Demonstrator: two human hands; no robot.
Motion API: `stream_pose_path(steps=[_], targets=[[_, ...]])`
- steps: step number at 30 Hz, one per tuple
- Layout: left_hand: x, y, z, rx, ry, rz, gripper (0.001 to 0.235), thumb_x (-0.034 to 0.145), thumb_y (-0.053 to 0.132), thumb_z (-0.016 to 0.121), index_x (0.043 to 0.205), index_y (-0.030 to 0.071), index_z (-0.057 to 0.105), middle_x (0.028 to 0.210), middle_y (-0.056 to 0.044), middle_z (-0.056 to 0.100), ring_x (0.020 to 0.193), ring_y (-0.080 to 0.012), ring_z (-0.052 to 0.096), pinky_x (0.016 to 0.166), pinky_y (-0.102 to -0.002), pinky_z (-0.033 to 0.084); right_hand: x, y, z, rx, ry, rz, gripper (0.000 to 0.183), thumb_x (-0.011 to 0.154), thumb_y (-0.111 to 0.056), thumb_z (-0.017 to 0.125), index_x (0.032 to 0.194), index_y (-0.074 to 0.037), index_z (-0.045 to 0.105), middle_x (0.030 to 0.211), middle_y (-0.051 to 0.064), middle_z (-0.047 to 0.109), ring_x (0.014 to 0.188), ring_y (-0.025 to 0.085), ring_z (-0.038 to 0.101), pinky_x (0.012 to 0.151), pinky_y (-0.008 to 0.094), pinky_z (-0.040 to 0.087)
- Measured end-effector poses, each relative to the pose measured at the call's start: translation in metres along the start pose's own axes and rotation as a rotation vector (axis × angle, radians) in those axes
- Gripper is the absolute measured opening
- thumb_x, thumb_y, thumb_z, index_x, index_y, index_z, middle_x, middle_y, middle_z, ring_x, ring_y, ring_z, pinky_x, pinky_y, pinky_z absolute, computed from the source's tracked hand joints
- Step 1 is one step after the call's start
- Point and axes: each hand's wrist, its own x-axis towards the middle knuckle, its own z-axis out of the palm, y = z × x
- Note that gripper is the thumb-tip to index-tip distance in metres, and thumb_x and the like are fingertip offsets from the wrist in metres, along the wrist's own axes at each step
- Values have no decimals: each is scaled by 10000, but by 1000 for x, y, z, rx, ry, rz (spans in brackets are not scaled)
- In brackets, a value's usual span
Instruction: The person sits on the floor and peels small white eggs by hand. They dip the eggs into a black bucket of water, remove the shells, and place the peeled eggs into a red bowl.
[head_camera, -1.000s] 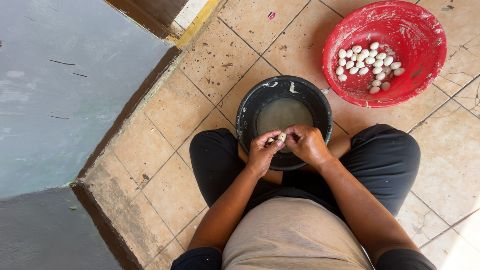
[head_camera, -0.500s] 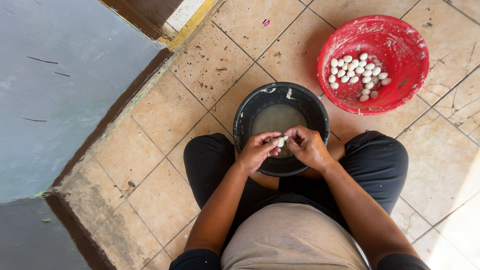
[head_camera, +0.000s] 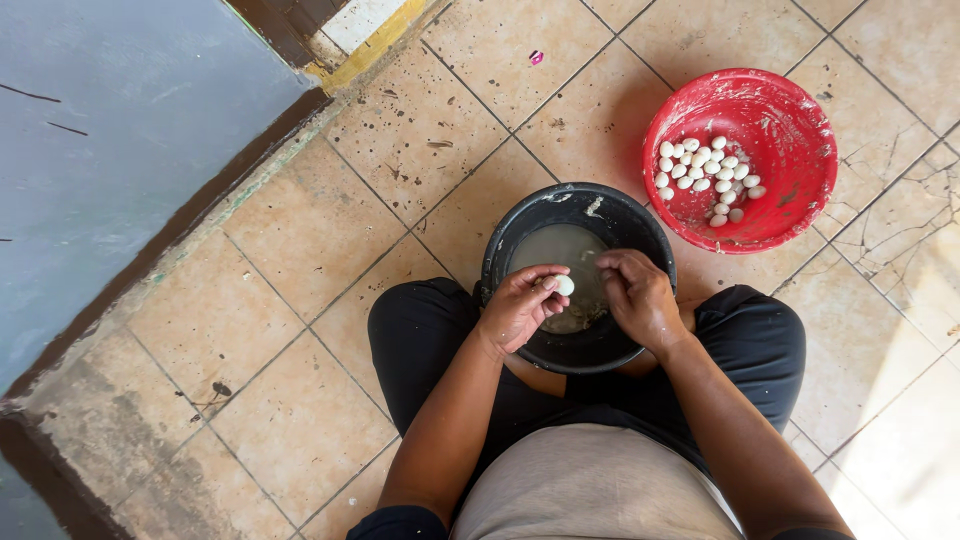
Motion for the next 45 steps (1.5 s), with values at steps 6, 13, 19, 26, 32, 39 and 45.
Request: stream_pose_path(steps=[6, 13, 19, 26, 32, 39, 45], targets=[[10, -7, -6, -62, -53, 2, 233, 1074, 99, 608, 1278, -3, 655, 1108, -110, 702, 946, -157, 674, 845, -283, 563, 8, -23, -1, 242, -262, 214, 162, 974, -72, 675, 1112, -3, 727, 1016, 87, 730, 901, 151, 709, 776, 281, 560], [8, -7, -1, -58, 7, 55, 227, 1032, 68, 645, 1249, 3, 634, 1135, -115, 688, 1002, -181, 685, 924, -322, 585, -1, -28, 6, 315, -183, 295, 164, 964, -57, 693, 1109, 21, 694, 1021, 86, 703, 902, 88, 681, 766, 241, 559], [4, -7, 8, -76, 33, 105, 206, 1026, 38, 650, 1229, 16, 626, 1145, -115, 668, 1014, -196, 684, 946, -337, 584, -5, -29, 15, 298, -115, 361, 137, 995, -34, 648, 1108, 15, 707, 949, 47, 749, 850, 59, 687, 757, 218, 567], [3, -12, 13, 48, 71, 191, 199, 1009, 25, 651, 1206, 7, 631, 1193, -108, 664, 1095, -187, 685, 998, -362, 596, -8, -31, 15, 183, -75, 353, 125, 962, -24, 679, 1073, 21, 717, 893, 49, 730, 750, 53, 630, 643, 215, 517], [1, -13, 20, 262, 112, 258, 174, 1003, 23, 670, 1175, -1, 656, 1171, -124, 688, 1059, -201, 701, 974, -349, 620, -9, -32, 16, 181, -61, 337, 137, 955, -13, 664, 1085, 17, 690, 862, 49, 732, 751, 42, 659, 652, 202, 539], [1, -9, 27, 326, 106, 312, 159, 1000, 37, 682, 1152, -6, 665, 1167, -113, 687, 1073, -177, 696, 990, -344, 617, -6, -35, 18, 102, -42, 352, 118, 939, -29, 689, 1049, 12, 691, 824, 52, 736, 714, 60, 659, 630, 217, 535], [2, -16, 19, 213, 120, 199, 195, 1013, 60, 648, 1196, -9, 646, 1166, -108, 686, 1065, -176, 703, 991, -341, 612, -7, -26, 19, 208, -62, 364, 81, 949, -25, 668, 1024, 6, 664, 842, 35, 740, 760, 43, 682, 667, 200, 552]])
